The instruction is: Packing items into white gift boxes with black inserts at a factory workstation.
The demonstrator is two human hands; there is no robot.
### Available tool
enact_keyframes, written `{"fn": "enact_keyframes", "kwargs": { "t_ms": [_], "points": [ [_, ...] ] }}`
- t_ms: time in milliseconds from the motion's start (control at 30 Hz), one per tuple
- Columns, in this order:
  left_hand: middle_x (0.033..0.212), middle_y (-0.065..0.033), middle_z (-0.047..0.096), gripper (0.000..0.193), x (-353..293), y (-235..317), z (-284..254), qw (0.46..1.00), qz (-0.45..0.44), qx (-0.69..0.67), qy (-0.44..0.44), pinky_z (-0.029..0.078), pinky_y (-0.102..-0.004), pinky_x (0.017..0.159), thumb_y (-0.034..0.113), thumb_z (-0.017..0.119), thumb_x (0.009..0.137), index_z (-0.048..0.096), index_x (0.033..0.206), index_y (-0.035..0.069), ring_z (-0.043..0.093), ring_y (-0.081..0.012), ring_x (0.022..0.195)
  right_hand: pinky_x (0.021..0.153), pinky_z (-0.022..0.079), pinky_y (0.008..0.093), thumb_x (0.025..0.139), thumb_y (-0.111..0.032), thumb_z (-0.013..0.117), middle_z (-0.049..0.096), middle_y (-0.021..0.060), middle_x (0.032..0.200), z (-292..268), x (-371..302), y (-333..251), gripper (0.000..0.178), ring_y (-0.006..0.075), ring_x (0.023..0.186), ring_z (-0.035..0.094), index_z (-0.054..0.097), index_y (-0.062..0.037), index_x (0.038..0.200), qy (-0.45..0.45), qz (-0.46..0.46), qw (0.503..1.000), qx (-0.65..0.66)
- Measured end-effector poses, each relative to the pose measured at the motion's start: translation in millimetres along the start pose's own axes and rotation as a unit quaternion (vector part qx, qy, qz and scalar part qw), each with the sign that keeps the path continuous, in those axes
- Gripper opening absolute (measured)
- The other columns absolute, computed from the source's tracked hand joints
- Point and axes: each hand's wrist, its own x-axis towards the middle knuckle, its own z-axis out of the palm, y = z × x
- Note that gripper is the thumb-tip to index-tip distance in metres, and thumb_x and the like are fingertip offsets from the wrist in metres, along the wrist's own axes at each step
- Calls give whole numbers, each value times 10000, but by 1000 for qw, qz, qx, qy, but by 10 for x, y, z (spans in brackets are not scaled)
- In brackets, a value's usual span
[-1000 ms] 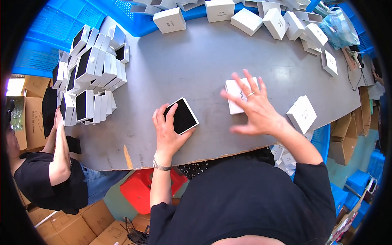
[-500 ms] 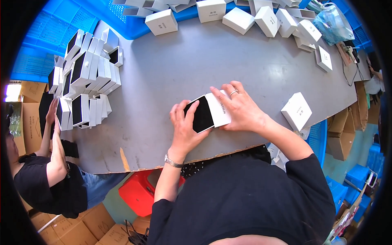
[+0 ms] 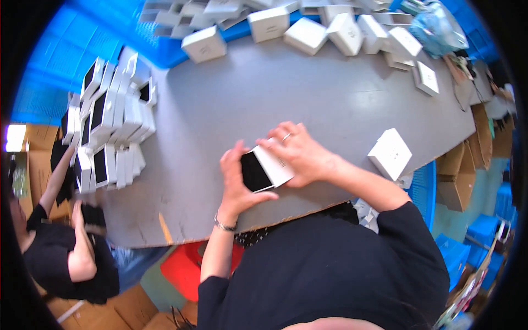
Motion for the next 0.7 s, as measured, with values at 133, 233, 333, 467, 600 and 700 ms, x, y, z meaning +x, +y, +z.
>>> {"fn": "enact_keyframes", "kwargs": {
  "t_ms": [133, 233, 333, 467, 600, 700],
  "points": [
    [1605, -216, 267, 1220, 132, 231, 396, 993, -44, -92, 64, 234, -487, 1199, 832, 531, 827, 115, 1621, 5, 271, -354, 1471, 891, 407, 486, 619, -374, 842, 545, 195, 1323, 234, 53, -163, 921, 379, 1259, 479, 520, -65, 1424, 53, 3, 999, -5],
    [1681, -176, 140, 1121, 338, 253, 674, 943, -63, -310, 104, 151, -478, 1238, 744, 504, 892, 67, 1631, 24, 153, -328, 1542, 924, 386, 508, 627, -367, 832, 553, 195, 1313, 204, -90, -58, 889, 378, 1257, 482, 539, -105, 1424, 77, 41, 996, -19],
    [1678, -165, 196, 1031, 458, 240, 776, 921, -59, -374, 96, 160, -475, 1243, 666, 519, 931, 135, 1625, 7, 193, -317, 1541, 978, 354, 537, 632, -391, 829, 565, 189, 1289, -141, -516, 105, 866, 373, 1249, 489, 560, -156, 1421, 110, 95, 978, -148],
    [1589, -193, 371, 735, 320, 49, 285, 994, -43, -65, 82, 188, -484, 1236, 373, 625, 965, 373, 1545, -1, 250, -354, 1522, 1065, 286, 688, 648, -533, 819, 584, 133, 1270, -777, -1565, 452, 832, 373, 1311, 446, 587, -215, 1381, 94, 370, 908, -174],
    [1497, -191, 445, 678, 22, -399, -437, 940, -65, 259, 211, 256, -506, 1201, 300, 711, 915, 457, 1474, 13, 334, -360, 1457, 1094, 356, 574, 769, -597, 762, 618, 165, 1202, -1366, -2196, 700, 691, 376, 1218, 527, 665, -74, 1210, 87, 474, 859, -172],
    [1483, -197, 442, 741, -54, -692, -1265, 802, -76, 501, 316, 294, -534, 1167, 359, 782, 843, 495, 1458, 62, 361, -374, 1421, 1077, 414, 452, 884, -536, 690, 617, 203, 1260, -1750, -2064, 1910, 636, 368, 1221, 549, 633, -45, 1284, 289, 448, 827, -178]
  ]
}}
